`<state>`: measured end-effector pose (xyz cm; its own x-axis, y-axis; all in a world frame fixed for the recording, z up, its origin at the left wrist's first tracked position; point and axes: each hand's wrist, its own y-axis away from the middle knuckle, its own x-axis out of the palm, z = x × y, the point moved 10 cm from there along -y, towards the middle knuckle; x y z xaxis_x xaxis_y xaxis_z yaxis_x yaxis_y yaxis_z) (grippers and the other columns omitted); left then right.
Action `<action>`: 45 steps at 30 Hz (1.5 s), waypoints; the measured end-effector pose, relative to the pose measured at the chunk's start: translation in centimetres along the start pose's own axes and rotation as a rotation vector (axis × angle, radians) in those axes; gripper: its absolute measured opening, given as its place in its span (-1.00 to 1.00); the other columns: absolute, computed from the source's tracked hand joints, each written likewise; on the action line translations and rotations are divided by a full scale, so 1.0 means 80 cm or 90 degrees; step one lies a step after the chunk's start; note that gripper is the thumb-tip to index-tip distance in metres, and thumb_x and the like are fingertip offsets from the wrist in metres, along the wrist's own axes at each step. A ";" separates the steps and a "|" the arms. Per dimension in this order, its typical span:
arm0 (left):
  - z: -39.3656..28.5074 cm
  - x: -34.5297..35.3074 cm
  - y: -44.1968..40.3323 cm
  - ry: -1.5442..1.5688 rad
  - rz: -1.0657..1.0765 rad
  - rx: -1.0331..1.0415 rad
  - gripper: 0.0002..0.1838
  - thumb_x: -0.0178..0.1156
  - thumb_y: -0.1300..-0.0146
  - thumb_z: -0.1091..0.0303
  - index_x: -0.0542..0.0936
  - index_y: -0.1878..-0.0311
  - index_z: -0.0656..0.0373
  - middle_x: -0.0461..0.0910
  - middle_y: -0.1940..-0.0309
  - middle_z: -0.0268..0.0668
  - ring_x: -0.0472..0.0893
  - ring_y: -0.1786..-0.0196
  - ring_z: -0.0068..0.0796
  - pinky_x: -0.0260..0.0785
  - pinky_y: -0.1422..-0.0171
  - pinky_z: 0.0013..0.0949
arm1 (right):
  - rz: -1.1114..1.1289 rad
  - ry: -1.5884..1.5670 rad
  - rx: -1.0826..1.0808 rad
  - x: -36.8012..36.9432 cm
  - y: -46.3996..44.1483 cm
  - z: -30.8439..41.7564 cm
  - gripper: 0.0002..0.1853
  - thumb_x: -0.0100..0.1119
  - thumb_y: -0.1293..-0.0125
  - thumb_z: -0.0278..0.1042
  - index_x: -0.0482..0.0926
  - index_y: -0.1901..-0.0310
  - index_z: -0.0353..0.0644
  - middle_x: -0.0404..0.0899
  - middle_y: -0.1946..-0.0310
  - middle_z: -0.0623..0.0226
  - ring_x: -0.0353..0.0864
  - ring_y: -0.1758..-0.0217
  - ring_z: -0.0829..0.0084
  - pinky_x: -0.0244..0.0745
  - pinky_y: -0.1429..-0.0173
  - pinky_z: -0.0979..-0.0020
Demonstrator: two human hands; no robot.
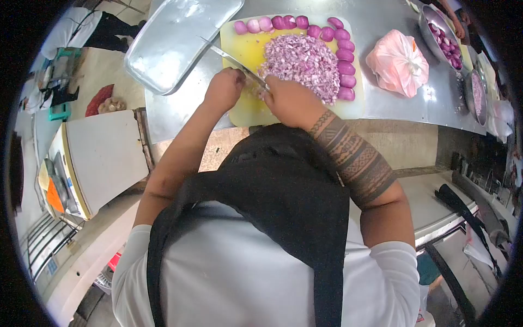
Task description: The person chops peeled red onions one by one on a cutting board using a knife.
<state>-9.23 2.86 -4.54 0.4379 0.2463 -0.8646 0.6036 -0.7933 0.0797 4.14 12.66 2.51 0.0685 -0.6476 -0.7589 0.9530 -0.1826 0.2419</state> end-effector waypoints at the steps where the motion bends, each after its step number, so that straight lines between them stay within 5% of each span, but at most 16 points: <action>1: -0.002 0.000 0.003 0.003 -0.008 0.006 -0.79 0.21 -0.31 0.37 0.75 0.10 0.21 0.69 0.13 0.04 0.69 -0.01 0.11 0.54 -0.15 0.04 | 0.009 -0.007 0.000 -0.006 0.001 0.009 -0.66 0.12 -0.52 -0.20 0.50 -0.14 -0.28 0.69 0.20 -0.22 0.69 0.07 -0.26 0.53 -0.02 -0.17; 7: -0.003 -0.001 0.006 -0.009 -0.003 0.030 -0.81 0.21 -0.33 0.39 0.75 0.12 0.20 0.69 0.17 -0.01 0.68 0.00 0.10 0.54 -0.14 0.01 | -0.014 -0.057 0.051 0.036 0.001 -0.010 -0.66 0.09 -0.54 -0.15 0.49 -0.04 -0.33 0.69 0.16 -0.21 0.70 0.04 -0.25 0.54 -0.07 -0.18; 13: -0.005 -0.029 -0.009 0.058 -0.050 0.076 -0.80 0.19 -0.37 0.40 0.76 0.07 0.17 0.68 0.12 -0.07 0.68 -0.01 0.03 0.54 -0.16 -0.02 | -0.132 -0.164 0.063 -0.041 0.031 -0.004 -0.61 0.19 -0.55 -0.20 0.51 -0.12 -0.43 0.66 0.29 -0.13 0.68 0.20 -0.11 0.51 0.08 0.04; 17: -0.028 -0.010 -0.030 0.040 -0.020 0.203 -0.79 0.21 -0.36 0.39 0.75 0.03 0.20 0.71 0.16 -0.03 0.71 0.04 0.05 0.56 -0.14 -0.02 | -0.169 -0.183 0.120 -0.047 0.056 -0.024 -0.59 0.17 -0.51 -0.21 0.51 -0.18 -0.39 0.68 0.21 -0.26 0.68 0.07 -0.29 0.54 -0.01 -0.08; 23: -0.022 0.006 -0.029 -0.061 0.090 0.012 -0.78 0.17 -0.33 0.38 0.74 0.10 0.24 0.73 0.21 0.10 0.73 0.07 0.12 0.56 -0.12 0.07 | -0.144 -0.158 0.131 -0.023 0.082 -0.002 -0.59 0.14 -0.53 -0.23 0.47 -0.21 -0.37 0.67 0.20 -0.29 0.67 0.07 -0.31 0.53 -0.01 -0.13; 32: -0.017 0.001 -0.021 -0.039 0.107 0.048 -0.75 0.12 -0.33 0.43 0.75 0.07 0.25 0.74 0.10 0.11 0.73 -0.02 0.14 0.56 -0.17 0.06 | -0.116 -0.129 0.133 0.038 0.041 0.011 -0.70 0.08 -0.52 -0.27 0.42 -0.05 -0.38 0.65 0.23 -0.32 0.66 0.08 -0.33 0.51 -0.03 -0.21; 38: -0.017 0.002 -0.021 -0.065 0.138 0.088 -0.71 0.13 -0.32 0.41 0.77 0.01 0.21 0.74 0.09 0.10 0.73 -0.03 0.13 0.56 -0.20 0.04 | -0.183 -0.120 0.128 0.062 0.027 0.004 -0.69 0.14 -0.53 -0.25 0.44 -0.06 -0.36 0.65 0.32 -0.23 0.66 0.15 -0.26 0.50 0.07 -0.08; 45: 0.082 -0.156 -0.083 0.001 -0.171 -0.055 -0.72 0.24 -0.29 0.33 0.76 -0.01 0.17 0.77 0.11 -0.01 0.74 -0.03 0.03 0.56 -0.20 -0.05 | -0.050 -0.226 0.115 0.052 0.093 0.016 -0.64 0.17 -0.51 -0.21 0.48 -0.11 -0.35 0.68 0.25 -0.22 0.68 0.08 -0.26 0.54 -0.01 -0.11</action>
<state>-23.04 1.40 2.47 0.2562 0.4425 -0.8594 0.7523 -0.6495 -0.1102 11.10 7.63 1.94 -0.1396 -0.8360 -0.5307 0.8819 -0.3487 0.3173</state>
